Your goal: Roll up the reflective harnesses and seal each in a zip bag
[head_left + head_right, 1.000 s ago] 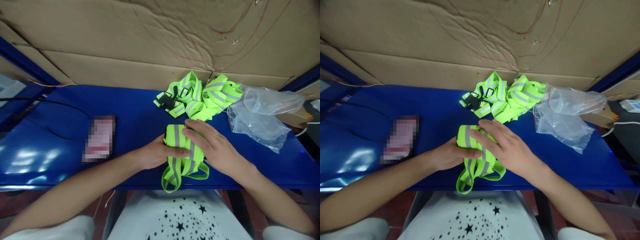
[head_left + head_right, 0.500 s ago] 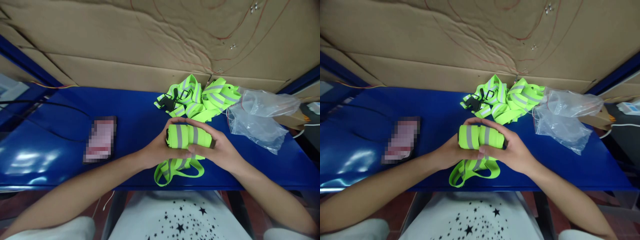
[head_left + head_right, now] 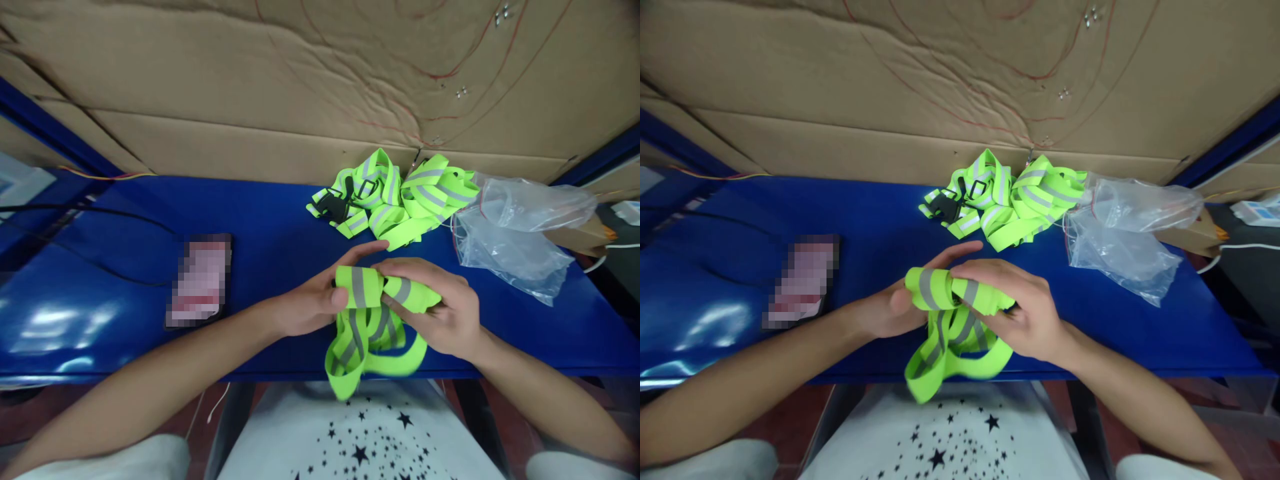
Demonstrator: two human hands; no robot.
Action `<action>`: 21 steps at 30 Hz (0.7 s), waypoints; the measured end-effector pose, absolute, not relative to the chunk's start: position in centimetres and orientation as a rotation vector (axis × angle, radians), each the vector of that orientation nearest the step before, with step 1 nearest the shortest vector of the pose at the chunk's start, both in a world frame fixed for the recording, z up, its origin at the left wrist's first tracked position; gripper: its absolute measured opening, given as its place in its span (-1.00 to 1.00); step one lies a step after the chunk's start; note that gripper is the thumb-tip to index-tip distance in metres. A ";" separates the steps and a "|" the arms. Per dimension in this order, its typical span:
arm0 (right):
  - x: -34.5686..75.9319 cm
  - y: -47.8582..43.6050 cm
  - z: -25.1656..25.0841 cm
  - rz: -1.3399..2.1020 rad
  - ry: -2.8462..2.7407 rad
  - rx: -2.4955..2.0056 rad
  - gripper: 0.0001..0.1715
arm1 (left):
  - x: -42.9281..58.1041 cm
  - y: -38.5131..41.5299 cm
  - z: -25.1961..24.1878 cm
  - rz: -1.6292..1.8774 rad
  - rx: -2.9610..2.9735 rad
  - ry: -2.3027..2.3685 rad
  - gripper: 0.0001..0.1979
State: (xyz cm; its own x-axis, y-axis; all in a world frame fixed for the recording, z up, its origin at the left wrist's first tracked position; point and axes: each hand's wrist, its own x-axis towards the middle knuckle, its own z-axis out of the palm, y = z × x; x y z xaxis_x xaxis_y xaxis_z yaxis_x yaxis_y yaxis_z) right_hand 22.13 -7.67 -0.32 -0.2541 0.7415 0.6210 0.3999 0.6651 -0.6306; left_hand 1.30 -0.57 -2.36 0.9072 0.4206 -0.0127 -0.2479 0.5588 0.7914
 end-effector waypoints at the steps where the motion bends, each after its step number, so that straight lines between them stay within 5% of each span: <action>1: 22.3 -7.5 -0.4 0.414 -1.908 -0.843 -0.39 | 1.3 -0.7 -2.3 0.397 0.849 0.205 0.08; 13: 23.5 -6.8 0.1 0.087 -2.121 -0.635 -0.60 | 1.3 -1.3 -2.0 0.442 0.866 0.173 0.11; 21: 23.8 -6.7 1.0 0.061 -2.327 -0.786 -0.58 | 1.3 -0.9 -1.3 0.476 0.723 0.331 -0.40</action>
State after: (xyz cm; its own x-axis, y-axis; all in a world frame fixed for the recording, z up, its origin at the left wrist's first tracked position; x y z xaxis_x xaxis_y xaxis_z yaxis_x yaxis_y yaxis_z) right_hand 23.78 -6.69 1.02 -0.5931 0.5536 0.5845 0.5223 0.8171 -0.2439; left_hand 1.34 -0.90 -1.29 0.8437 0.5218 -0.1258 -0.2990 0.6515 0.6972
